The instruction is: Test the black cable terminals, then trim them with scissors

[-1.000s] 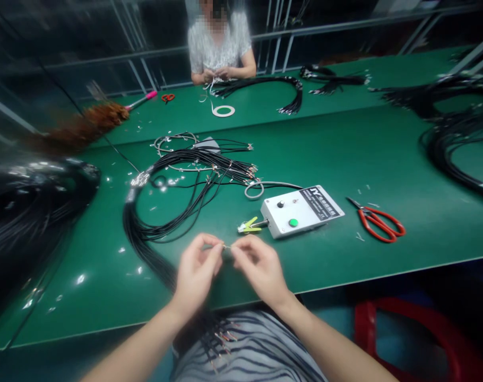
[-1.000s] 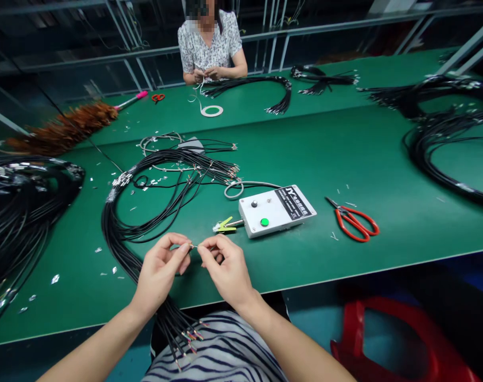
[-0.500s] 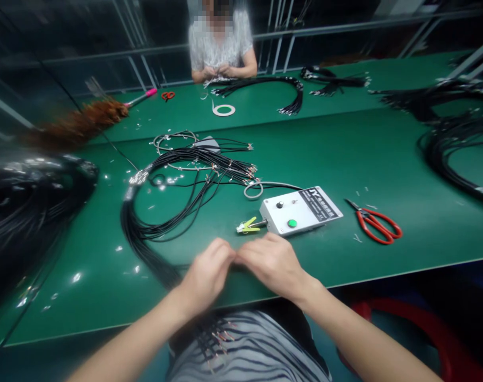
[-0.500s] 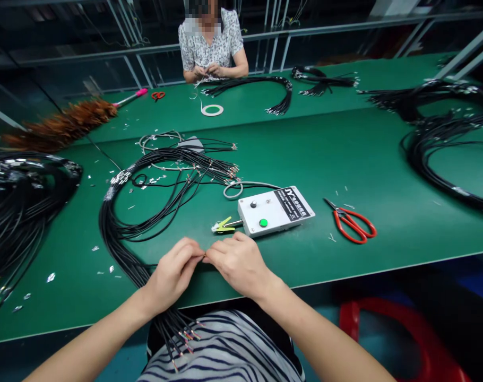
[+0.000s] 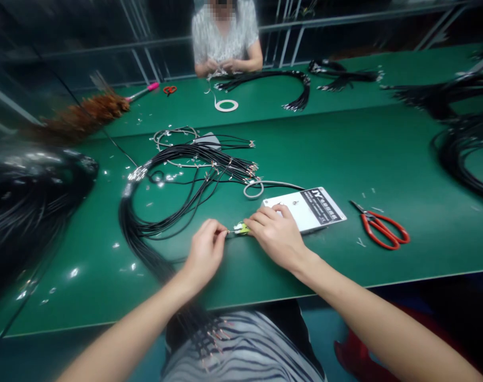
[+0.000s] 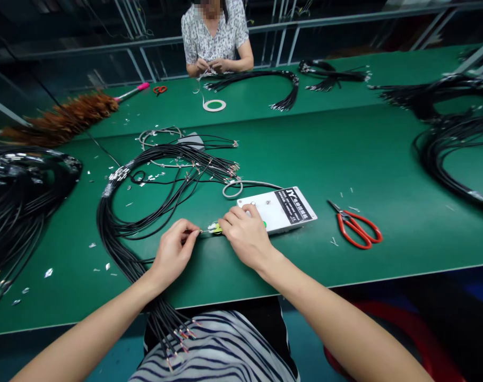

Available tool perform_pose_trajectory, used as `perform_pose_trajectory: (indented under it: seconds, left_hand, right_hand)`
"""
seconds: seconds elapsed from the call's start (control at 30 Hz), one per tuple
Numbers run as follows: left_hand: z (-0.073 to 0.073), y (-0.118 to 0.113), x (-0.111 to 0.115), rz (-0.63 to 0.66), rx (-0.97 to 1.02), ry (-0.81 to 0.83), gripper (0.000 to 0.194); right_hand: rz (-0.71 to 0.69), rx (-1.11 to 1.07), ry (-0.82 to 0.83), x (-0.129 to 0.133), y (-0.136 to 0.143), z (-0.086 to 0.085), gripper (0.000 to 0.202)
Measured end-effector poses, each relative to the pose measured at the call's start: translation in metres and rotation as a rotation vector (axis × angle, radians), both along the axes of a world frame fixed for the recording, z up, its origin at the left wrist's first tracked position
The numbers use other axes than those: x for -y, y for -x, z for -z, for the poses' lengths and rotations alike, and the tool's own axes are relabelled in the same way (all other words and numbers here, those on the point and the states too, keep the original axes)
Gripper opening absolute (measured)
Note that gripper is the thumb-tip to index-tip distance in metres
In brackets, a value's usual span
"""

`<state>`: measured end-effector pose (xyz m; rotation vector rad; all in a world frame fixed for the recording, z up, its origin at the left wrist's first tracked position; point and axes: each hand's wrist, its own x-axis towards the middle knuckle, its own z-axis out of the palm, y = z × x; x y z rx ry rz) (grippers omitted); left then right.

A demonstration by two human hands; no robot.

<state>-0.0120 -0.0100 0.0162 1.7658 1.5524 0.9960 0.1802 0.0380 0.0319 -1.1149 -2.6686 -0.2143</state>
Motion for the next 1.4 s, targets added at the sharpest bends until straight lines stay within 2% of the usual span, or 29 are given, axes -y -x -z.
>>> perform_pose_trajectory:
  seconds: [0.2,0.63,1.4]
  left_hand:
    - [0.006,-0.005,-0.005,-0.009,-0.031,0.001,0.015]
    - [0.017,-0.01,-0.008,-0.022,0.007,0.021,0.013]
    - [0.023,-0.009,-0.008,-0.06,0.1,0.061,0.011]
  right_hand:
    - [0.005,0.007,0.02,-0.002,0.0,-0.004,0.016]
    - [0.016,-0.004,0.023,-0.002,-0.001,-0.002,0.018]
    - [0.024,-0.052,-0.048,0.002,-0.001,0.001,0.013]
